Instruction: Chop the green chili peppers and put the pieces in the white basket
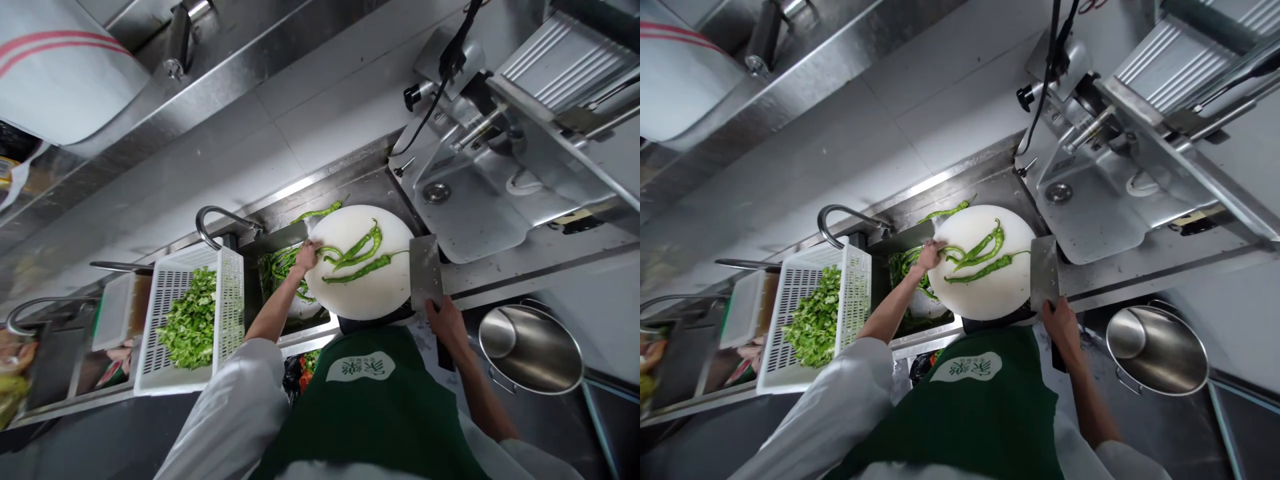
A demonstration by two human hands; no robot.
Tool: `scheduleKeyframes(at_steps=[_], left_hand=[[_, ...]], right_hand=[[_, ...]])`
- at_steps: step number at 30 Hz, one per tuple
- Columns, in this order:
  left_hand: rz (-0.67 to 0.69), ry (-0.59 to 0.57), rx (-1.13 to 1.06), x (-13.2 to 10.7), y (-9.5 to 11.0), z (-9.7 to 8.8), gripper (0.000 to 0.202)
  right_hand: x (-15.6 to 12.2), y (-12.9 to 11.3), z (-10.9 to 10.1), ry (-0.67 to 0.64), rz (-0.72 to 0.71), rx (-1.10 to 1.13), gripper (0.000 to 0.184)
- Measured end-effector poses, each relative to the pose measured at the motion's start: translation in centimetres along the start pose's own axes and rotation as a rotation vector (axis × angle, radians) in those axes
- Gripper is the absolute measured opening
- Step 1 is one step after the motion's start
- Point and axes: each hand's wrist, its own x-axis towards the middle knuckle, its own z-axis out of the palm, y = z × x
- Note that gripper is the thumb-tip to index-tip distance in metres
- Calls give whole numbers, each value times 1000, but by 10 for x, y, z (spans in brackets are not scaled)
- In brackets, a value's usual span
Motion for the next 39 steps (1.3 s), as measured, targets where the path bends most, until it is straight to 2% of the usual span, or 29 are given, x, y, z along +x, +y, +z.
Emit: scheduleKeyframes(at_steps=[3, 6, 8, 11, 13, 15, 19, 22, 24, 26, 29, 31, 33, 35, 37, 39], left_hand=[[-77, 12, 117, -5, -29, -27, 38], [-121, 223, 254, 8, -43, -65, 37], [-94, 336, 271, 23, -47, -92, 34], [-46, 326, 78, 41, -39, -114, 28], [-55, 348, -162, 47, -24, -111, 30], [-95, 387, -487, 49, -4, -95, 41], [-217, 238, -1133, 42, 46, -47, 54], [-190, 182, -1339, 29, 82, -11, 57], [-56, 159, -1331, 18, 97, 7, 64], [113, 61, -1214, 6, 102, 16, 69], [328, -105, -920, -10, 96, 17, 61], [422, -123, -722, -19, 89, 11, 46], [463, -82, -586, -27, 83, 1, 35], [470, -38, -558, -32, 79, -9, 33], [446, -28, -653, -36, 77, -19, 37], [402, -53, -836, -37, 74, -27, 43]], right_hand=[[1, 0, -1, 11, -2, -20, 42], [2, 1, -2, 24, -24, -56, 41], [2, 1, -3, 20, -35, -67, 42], [2, 1, -4, 9, -29, -66, 43], [1, 0, -4, 8, -30, -62, 42], [0, -2, -5, 12, -37, -58, 40], [-3, -6, -5, 11, -28, -54, 39], [-3, -6, -4, -1, -7, -49, 40], [-2, -5, -3, -3, 1, -49, 40], [-1, -4, -3, -7, -3, -50, 41], [0, -3, -2, -16, -10, -52, 42], [0, -3, -2, -19, -9, -56, 42], [1, -3, -3, -20, -9, -62, 43], [1, -4, -4, -24, -8, -67, 42], [1, -4, -5, -29, -3, -64, 43], [1, -3, -5, -31, 5, -58, 43]])
